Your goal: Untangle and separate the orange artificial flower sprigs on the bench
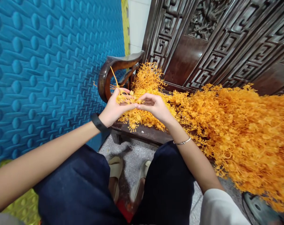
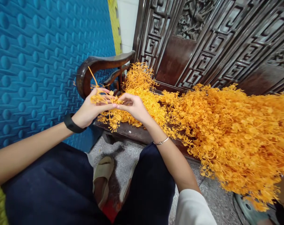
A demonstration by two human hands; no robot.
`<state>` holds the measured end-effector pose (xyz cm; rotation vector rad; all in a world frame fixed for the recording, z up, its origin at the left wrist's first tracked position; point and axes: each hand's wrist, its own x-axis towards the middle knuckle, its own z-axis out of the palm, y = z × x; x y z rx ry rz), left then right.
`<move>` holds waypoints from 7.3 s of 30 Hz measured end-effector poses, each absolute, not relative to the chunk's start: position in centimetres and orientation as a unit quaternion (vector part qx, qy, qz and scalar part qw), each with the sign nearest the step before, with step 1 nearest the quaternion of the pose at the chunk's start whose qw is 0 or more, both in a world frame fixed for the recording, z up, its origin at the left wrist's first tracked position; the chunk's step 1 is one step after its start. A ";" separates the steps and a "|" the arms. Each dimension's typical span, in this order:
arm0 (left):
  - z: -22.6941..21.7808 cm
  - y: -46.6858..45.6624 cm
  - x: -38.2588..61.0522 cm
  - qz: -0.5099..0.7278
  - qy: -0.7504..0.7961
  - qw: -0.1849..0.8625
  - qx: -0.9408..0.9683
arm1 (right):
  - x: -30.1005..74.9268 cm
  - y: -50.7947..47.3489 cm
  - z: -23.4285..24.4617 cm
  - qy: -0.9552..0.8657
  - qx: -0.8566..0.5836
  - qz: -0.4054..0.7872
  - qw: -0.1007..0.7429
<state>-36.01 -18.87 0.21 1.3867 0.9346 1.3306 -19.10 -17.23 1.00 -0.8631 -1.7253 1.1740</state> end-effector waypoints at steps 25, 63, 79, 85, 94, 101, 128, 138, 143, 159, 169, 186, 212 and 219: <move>0.9 -18.9 -35.4 0.454 0.410 0.487 0.623 | -19.5 -17.8 0.9 -0.634 -0.384 0.426 0.519; 1.4 -20.4 -36.4 0.397 0.282 0.633 0.602 | -17.6 -18.6 2.3 -0.747 -0.311 0.361 0.463; 0.9 -20.6 -35.0 0.338 0.336 0.543 0.691 | -19.8 -19.6 1.6 -0.755 -0.312 0.319 0.480; 1.0 -20.6 -34.7 0.308 0.373 0.567 0.667 | -19.9 -19.3 1.2 -0.635 -0.345 0.398 0.565; 0.7 -20.3 -34.1 0.318 0.393 0.563 0.654 | -20.2 -17.8 0.8 -0.550 -0.421 0.406 0.596; 0.8 -19.8 -34.0 0.320 0.404 0.491 0.703 | -20.5 -16.6 -0.4 -0.538 -0.422 0.399 0.611; 0.2 -20.8 -35.7 0.232 0.394 0.387 0.801 | -10.7 -9.7 -3.1 -0.607 -0.557 0.272 0.497; 0.3 -20.6 -35.6 0.212 0.384 0.294 0.849 | -16.8 -18.3 2.6 -0.834 -0.254 0.358 0.334; 0.4 -20.2 -35.9 0.250 0.407 0.309 0.823 | -17.0 -18.6 2.3 -0.877 -0.242 0.277 0.310; 0.3 -19.5 -36.2 0.327 0.414 0.331 0.782 | -17.9 -18.6 1.5 -0.823 -0.330 0.320 0.335; 0.1 -19.3 -36.0 0.321 0.418 0.303 0.794 | -18.3 -18.1 1.3 -0.769 -0.278 0.362 0.446; 0.9 -20.4 -35.7 0.293 0.400 0.308 0.812 | -18.1 -17.1 0.6 -0.680 -0.318 0.424 0.506; 0.8 -18.6 -34.4 0.351 0.472 0.264 0.764 | -22.0 -12.8 -1.9 -0.679 -0.437 0.074 0.586; 1.3 -22.8 -34.3 0.282 0.402 0.361 0.793 | -13.2 -8.2 -0.5 -0.573 -0.515 0.012 0.638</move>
